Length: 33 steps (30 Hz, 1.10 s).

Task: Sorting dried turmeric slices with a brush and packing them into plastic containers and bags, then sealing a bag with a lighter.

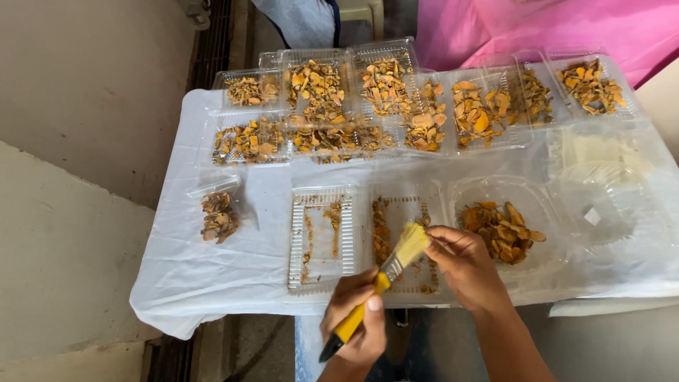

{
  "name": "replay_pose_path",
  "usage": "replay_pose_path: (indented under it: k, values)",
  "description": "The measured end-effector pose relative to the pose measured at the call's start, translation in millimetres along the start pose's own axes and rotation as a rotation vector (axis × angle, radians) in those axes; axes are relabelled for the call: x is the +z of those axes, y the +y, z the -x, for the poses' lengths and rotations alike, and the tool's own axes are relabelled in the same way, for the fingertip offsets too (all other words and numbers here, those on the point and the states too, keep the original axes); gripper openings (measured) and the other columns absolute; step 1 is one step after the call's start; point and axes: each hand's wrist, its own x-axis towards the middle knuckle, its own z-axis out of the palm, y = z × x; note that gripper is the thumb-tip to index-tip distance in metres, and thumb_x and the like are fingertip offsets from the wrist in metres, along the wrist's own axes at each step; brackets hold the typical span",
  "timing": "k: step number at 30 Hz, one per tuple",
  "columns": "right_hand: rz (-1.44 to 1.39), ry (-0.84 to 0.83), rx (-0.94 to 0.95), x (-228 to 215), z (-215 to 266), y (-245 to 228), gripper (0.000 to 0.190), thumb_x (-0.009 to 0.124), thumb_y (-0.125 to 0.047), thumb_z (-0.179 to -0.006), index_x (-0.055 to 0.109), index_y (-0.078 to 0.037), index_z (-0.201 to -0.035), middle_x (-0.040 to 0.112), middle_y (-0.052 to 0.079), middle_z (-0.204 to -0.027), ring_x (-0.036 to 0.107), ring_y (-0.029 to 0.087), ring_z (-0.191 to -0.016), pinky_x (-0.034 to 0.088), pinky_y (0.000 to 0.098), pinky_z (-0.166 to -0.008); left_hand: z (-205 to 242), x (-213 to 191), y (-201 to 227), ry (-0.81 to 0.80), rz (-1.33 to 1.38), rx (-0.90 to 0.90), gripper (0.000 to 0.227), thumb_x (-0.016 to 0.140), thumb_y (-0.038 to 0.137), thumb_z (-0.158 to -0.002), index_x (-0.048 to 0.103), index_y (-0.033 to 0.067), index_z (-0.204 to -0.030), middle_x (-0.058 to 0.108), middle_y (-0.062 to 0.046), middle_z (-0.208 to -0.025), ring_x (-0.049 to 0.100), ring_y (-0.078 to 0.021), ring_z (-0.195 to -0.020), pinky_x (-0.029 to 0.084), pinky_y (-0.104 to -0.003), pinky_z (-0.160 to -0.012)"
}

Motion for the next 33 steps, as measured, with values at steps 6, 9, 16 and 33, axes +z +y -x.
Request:
replay_pose_path:
  k: [6,9,16,33]
  values:
    - [0.635,0.190,-0.118,5,28,-76,0.028,0.064,-0.029,-0.093,0.081,-0.015,-0.110,0.083,0.002,-0.116,0.076,0.013,-0.108,0.058,0.0309,-0.096,-5,-23,-27,-0.061,-0.244,-0.007,0.012,0.062,0.012,-0.101,0.064,0.0030,-0.109,0.075,-0.018,-0.106,0.078,-0.0241,-0.092,0.067,-0.027,-0.074]
    - [1.133,0.474,-0.655,-33,37,-73,0.012,0.077,-0.002,-0.098,0.079,-0.005,-0.109,0.075,0.010,-0.115,0.068,0.022,-0.113,0.056,0.0378,-0.099,-14,-27,-19,0.028,-0.201,-0.083,0.015,0.065,0.008,-0.099,0.064,-0.0013,-0.110,0.074,-0.023,-0.113,0.076,-0.0338,-0.108,0.066,-0.036,-0.092]
    - [1.390,0.356,-0.697,-32,10,-54,0.020,0.077,-0.012,-0.093,0.082,-0.004,-0.110,0.078,0.014,-0.104,0.071,0.032,-0.101,0.059,0.0477,-0.091,-20,-23,-12,0.097,-0.218,-0.128,0.016,0.065,0.013,-0.098,0.064,-0.0023,-0.105,0.073,-0.026,-0.107,0.076,-0.0371,-0.105,0.066,-0.040,-0.090]
    - [0.611,-0.039,-0.304,43,-8,-45,0.015,0.078,-0.014,-0.088,0.081,-0.009,-0.101,0.083,0.003,-0.090,0.071,0.009,-0.075,0.058,0.0201,-0.064,-1,-36,-26,0.045,-0.060,-0.049,0.014,0.066,0.010,-0.100,0.064,0.0020,-0.111,0.075,-0.021,-0.113,0.077,-0.0314,-0.105,0.068,-0.031,-0.087]
